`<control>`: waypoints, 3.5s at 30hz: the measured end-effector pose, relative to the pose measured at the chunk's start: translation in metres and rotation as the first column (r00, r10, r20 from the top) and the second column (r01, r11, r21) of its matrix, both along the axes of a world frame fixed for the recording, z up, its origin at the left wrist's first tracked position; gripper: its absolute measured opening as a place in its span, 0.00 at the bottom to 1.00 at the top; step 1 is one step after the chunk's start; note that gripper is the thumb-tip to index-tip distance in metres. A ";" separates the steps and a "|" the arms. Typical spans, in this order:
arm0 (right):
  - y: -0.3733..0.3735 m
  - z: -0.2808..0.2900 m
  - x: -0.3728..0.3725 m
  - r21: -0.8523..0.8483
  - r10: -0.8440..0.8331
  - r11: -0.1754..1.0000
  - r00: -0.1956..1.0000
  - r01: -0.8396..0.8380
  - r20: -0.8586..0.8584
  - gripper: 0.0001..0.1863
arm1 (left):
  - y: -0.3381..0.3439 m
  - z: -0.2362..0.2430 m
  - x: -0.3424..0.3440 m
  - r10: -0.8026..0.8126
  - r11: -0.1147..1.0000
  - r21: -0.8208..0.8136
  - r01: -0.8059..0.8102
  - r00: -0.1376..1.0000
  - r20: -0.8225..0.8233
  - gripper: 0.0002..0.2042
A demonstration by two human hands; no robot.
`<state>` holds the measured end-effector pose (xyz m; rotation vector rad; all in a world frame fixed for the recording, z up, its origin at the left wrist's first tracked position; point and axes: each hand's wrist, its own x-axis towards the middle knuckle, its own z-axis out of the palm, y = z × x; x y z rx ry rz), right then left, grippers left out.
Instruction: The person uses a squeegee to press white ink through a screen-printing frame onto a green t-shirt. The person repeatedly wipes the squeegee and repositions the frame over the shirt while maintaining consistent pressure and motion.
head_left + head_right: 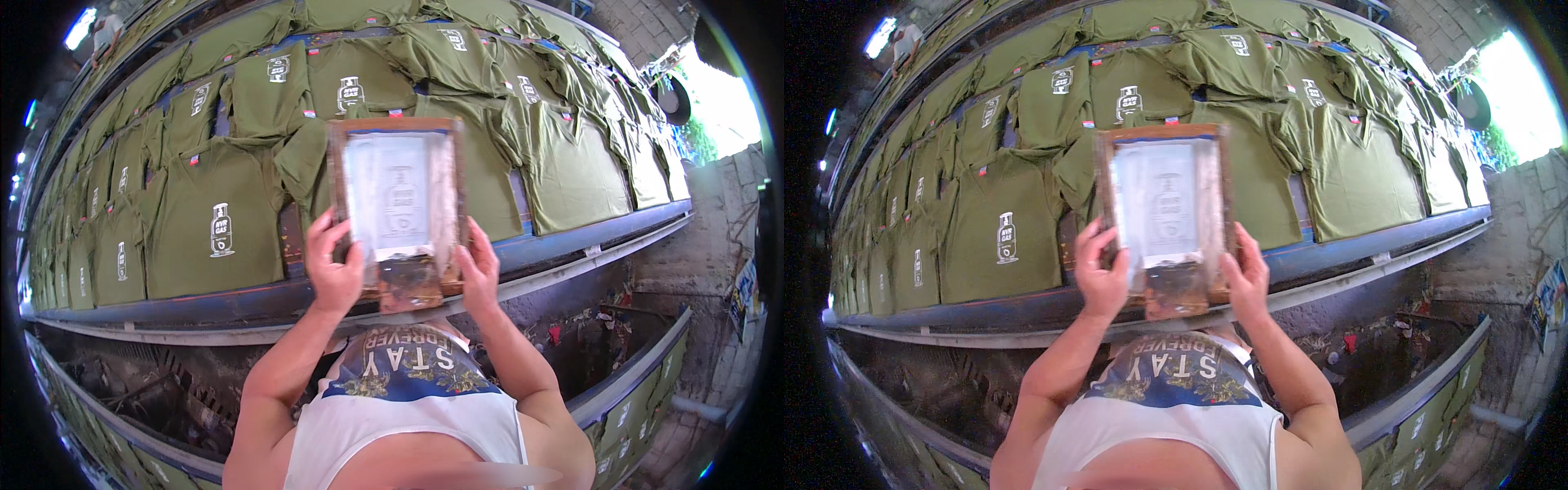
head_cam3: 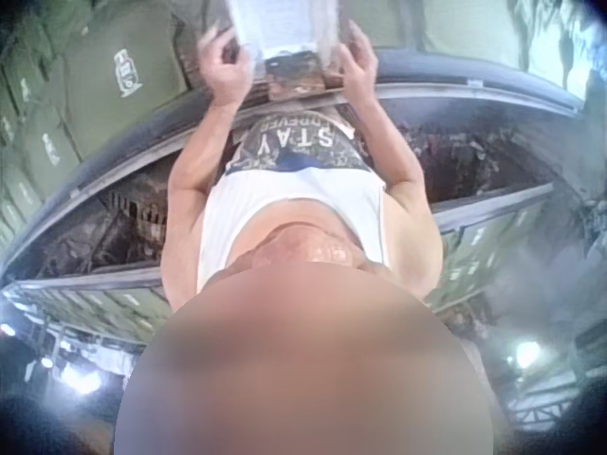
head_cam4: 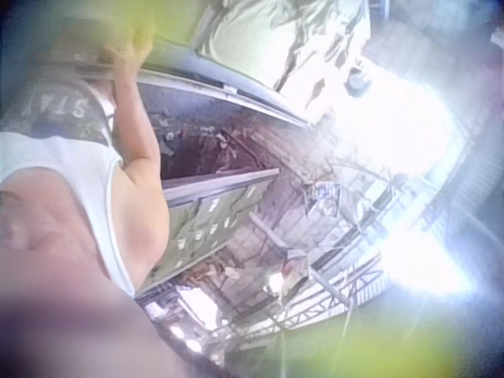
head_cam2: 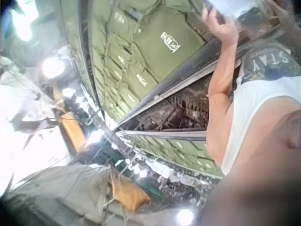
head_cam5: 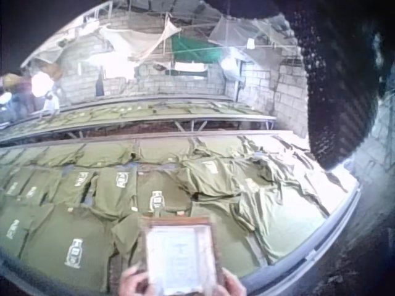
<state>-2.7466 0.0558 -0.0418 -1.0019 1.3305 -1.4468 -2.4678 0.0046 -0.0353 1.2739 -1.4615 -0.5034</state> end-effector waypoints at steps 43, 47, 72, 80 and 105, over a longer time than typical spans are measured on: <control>-0.048 -0.027 -0.144 -0.001 0.099 0.994 0.903 -0.110 -0.418 0.21 | -0.019 -0.054 -0.128 0.069 0.951 0.309 0.033 0.948 -0.312 0.10; -0.049 -0.029 -0.143 -0.012 0.095 0.994 0.909 -0.109 -0.407 0.21 | -0.021 -0.054 -0.128 0.059 0.958 0.285 0.037 0.945 -0.322 0.10; -0.065 0.085 -0.098 0.183 0.469 0.656 0.206 -0.733 -0.859 0.23 | -0.108 0.057 -0.065 -0.527 0.849 0.465 0.252 0.473 0.706 0.41; -0.164 0.089 -0.109 0.027 0.297 0.772 0.323 -0.635 -0.899 0.21 | -0.115 0.069 -0.076 -0.592 0.800 0.563 0.206 0.427 0.684 0.40; -0.205 0.062 -0.085 0.121 0.188 0.874 0.098 -0.470 -0.977 0.20 | -0.117 0.070 -0.090 -0.608 0.777 0.613 0.142 0.422 0.673 0.36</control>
